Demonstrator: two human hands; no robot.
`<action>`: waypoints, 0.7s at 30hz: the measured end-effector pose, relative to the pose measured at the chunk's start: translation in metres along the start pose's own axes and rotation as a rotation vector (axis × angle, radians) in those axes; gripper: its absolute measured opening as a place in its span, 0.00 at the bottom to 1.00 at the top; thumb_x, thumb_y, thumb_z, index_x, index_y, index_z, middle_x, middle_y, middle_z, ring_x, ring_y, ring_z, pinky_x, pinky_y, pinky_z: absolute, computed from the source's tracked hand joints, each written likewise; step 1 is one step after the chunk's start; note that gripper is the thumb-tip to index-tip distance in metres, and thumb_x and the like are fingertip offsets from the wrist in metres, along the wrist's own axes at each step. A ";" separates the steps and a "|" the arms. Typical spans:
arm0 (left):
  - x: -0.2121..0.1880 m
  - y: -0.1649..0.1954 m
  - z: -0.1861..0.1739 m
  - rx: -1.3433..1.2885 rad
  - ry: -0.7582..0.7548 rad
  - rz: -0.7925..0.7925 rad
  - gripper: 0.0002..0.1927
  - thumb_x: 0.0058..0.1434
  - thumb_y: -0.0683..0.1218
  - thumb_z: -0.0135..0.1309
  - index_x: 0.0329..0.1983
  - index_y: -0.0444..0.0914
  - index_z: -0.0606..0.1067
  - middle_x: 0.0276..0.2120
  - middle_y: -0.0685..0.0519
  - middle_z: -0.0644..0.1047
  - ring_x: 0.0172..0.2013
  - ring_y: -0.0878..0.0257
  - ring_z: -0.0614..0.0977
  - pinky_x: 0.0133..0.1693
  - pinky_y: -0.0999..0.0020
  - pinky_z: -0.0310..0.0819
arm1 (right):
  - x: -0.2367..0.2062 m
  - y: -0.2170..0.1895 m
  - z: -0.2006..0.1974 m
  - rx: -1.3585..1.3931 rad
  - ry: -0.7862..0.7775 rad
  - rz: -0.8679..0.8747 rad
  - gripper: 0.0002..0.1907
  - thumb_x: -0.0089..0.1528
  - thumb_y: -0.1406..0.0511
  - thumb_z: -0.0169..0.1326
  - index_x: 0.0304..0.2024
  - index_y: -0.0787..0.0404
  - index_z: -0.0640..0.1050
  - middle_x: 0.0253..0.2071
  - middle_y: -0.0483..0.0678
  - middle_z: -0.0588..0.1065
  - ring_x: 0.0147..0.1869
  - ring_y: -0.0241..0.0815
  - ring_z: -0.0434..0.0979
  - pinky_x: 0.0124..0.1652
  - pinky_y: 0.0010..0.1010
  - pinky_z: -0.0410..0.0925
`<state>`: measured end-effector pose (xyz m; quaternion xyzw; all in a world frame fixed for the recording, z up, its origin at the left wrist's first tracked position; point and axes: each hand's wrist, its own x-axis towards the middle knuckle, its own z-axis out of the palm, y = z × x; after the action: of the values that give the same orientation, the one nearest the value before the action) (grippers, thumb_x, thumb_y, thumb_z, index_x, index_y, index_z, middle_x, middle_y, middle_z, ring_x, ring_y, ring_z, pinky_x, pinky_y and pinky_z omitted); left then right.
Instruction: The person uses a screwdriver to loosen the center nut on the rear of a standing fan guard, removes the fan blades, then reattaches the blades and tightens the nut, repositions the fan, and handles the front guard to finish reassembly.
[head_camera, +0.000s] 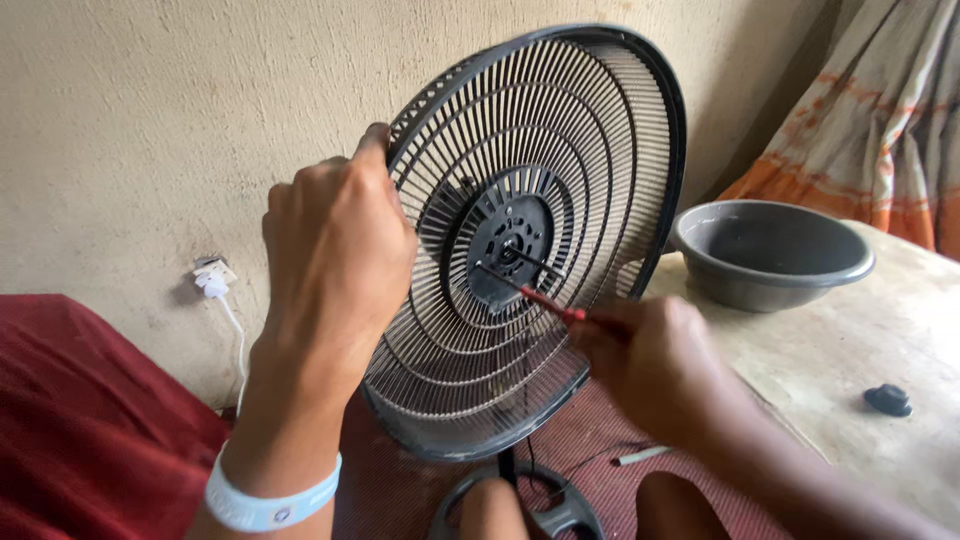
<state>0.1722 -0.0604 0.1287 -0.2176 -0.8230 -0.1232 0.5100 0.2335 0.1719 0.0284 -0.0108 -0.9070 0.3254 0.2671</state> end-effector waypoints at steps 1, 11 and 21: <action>0.000 0.000 0.000 0.013 0.006 0.005 0.14 0.64 0.35 0.49 0.50 0.25 0.78 0.25 0.36 0.81 0.25 0.45 0.85 0.27 0.50 0.78 | -0.001 0.002 -0.003 -0.022 0.038 -0.076 0.10 0.59 0.63 0.63 0.41 0.57 0.84 0.30 0.51 0.81 0.31 0.46 0.83 0.33 0.38 0.76; 0.006 -0.012 0.017 -0.037 -0.059 -0.028 0.17 0.65 0.32 0.43 0.55 0.22 0.75 0.21 0.39 0.80 0.18 0.52 0.84 0.16 0.57 0.74 | 0.005 0.002 0.007 -0.334 0.135 -0.205 0.07 0.64 0.61 0.62 0.41 0.54 0.86 0.30 0.53 0.82 0.32 0.51 0.84 0.34 0.40 0.75; 0.011 -0.022 0.026 -0.109 -0.020 -0.027 0.19 0.62 0.32 0.44 0.55 0.22 0.74 0.22 0.36 0.80 0.19 0.50 0.85 0.18 0.57 0.77 | 0.012 0.004 0.008 -0.425 0.198 -0.472 0.11 0.62 0.60 0.58 0.44 0.53 0.86 0.39 0.49 0.83 0.25 0.47 0.80 0.25 0.38 0.70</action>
<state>0.1366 -0.0663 0.1273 -0.2350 -0.8230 -0.1726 0.4874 0.2189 0.1726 0.0263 0.1124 -0.9017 0.0556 0.4137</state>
